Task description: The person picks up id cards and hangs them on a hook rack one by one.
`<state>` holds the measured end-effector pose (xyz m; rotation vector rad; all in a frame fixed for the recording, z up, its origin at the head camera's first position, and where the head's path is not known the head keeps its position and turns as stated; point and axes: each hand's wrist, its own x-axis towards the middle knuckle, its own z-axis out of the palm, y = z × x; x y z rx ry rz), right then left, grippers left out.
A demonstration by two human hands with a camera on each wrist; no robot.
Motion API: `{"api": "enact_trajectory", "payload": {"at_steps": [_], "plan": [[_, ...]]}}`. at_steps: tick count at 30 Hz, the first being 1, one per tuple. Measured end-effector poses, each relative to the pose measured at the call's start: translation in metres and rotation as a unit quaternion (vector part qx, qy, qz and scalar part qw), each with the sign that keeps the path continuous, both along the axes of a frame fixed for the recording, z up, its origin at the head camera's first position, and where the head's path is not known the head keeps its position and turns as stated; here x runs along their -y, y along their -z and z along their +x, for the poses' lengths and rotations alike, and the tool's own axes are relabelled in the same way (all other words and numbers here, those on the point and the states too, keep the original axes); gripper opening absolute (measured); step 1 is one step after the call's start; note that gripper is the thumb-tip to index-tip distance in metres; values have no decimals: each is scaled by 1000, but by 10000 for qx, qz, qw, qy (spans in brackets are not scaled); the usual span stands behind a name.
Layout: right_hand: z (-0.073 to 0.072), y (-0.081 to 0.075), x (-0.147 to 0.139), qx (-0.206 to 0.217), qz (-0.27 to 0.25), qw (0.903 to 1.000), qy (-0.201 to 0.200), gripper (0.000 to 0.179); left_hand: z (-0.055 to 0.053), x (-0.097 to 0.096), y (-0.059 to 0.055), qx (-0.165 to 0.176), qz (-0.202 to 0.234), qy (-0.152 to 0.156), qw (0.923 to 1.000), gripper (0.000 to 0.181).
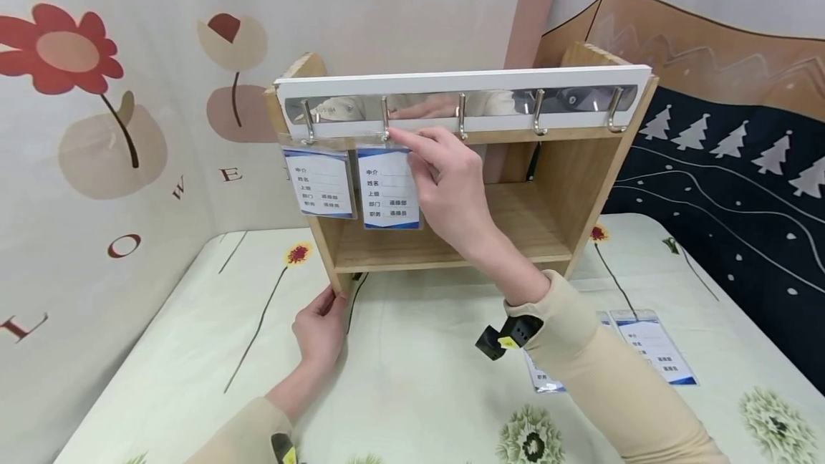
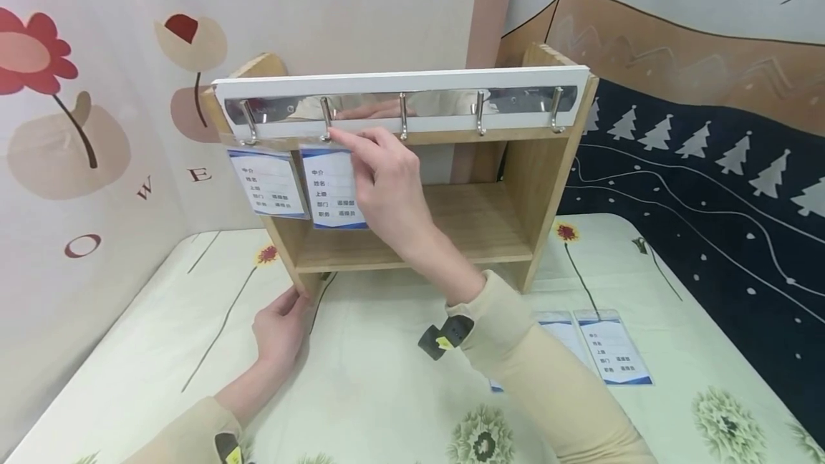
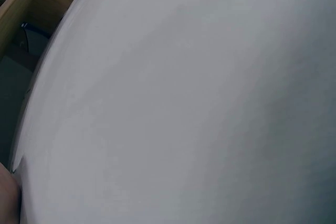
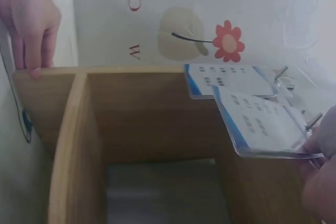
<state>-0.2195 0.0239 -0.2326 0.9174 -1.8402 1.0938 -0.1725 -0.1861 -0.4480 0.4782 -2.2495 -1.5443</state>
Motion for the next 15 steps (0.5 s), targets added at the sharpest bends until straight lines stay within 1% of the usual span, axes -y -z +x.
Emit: {"api": "enact_trajectory", "payload": {"at_steps": [3,5,9,15], "plan": [[-2,5,2,-310,-218,9992,83,34,0,1,0,-12,-14,-25,10000,37],[-2,9,3,-411,-347,9985,102,32,0,0,0,-23,-15,-29,10000,37],[-3,15,1,-454,-483,9978,85,30,0,0,1,-65,40,-27,10000,36],[-5,22,-5,-559,-475,9973,102,31,-1,0,1,-59,49,-76,9999,36]]}}
